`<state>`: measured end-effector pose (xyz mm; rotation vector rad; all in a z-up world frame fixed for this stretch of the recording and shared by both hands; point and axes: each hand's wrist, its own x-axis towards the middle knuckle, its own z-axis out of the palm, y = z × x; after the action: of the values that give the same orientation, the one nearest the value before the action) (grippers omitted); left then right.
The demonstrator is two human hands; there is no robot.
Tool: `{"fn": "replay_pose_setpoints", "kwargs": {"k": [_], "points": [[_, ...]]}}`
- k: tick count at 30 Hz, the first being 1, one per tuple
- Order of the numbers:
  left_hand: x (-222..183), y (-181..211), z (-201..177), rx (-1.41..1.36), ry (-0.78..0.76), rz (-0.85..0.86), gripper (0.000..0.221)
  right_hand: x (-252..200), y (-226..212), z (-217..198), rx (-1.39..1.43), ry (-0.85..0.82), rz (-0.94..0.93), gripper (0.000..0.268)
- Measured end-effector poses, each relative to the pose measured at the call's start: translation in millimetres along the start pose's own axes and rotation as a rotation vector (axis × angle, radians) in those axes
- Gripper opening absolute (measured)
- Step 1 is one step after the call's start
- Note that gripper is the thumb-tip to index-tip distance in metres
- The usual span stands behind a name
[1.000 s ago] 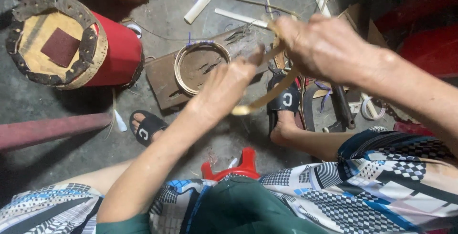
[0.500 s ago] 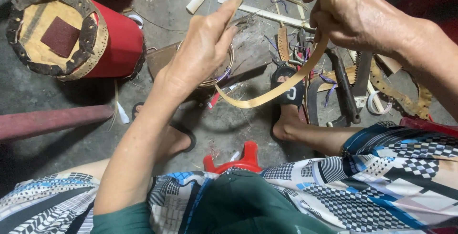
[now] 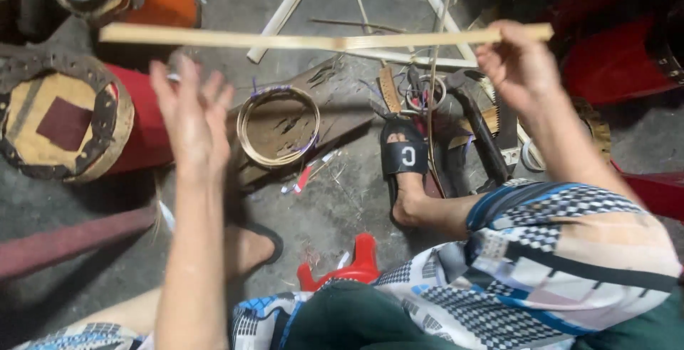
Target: Wrapping a purple string around a bamboo hoop and using a curved knife to shave and shape bamboo strips.
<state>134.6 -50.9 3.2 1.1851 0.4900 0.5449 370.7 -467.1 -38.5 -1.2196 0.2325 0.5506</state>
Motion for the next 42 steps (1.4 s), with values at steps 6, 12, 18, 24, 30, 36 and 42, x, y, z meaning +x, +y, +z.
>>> {"fn": "replay_pose_setpoints", "kwargs": {"k": [6, 12, 18, 24, 30, 36, 42], "points": [[-34, -50, -8, -0.17, 0.272, -0.375, 0.044, 59, 127, -74, 0.333, 0.269, 0.176, 0.011], [-56, -66, 11, -0.096, 0.363, -0.462, 0.03, 59, 162, -42, -0.097, 0.339, 0.089, 0.043], [-56, -72, 27, -0.026, 0.249, -0.498, 0.029, 64, 212, -76, -1.427, 0.331, 0.065, 0.024], [-58, -83, 27, -0.029, 0.216, -0.488, 0.029, 34, 177, -57, -1.161, 0.168, -0.251, 0.011], [-62, -84, 39, -0.006, 0.186, -0.509, 0.029, -1, 109, -7, -0.652, 0.011, -0.167, 0.014], [-68, -85, 56, 0.005, 0.15, -0.498, 0.028, 9, 26, -12, -0.568, 0.15, -0.495, 0.013], [-103, -99, 109, -0.289, 0.033, -0.703, 0.028, -29, -27, 13, 0.024, 0.004, -0.412, 0.015]]}}
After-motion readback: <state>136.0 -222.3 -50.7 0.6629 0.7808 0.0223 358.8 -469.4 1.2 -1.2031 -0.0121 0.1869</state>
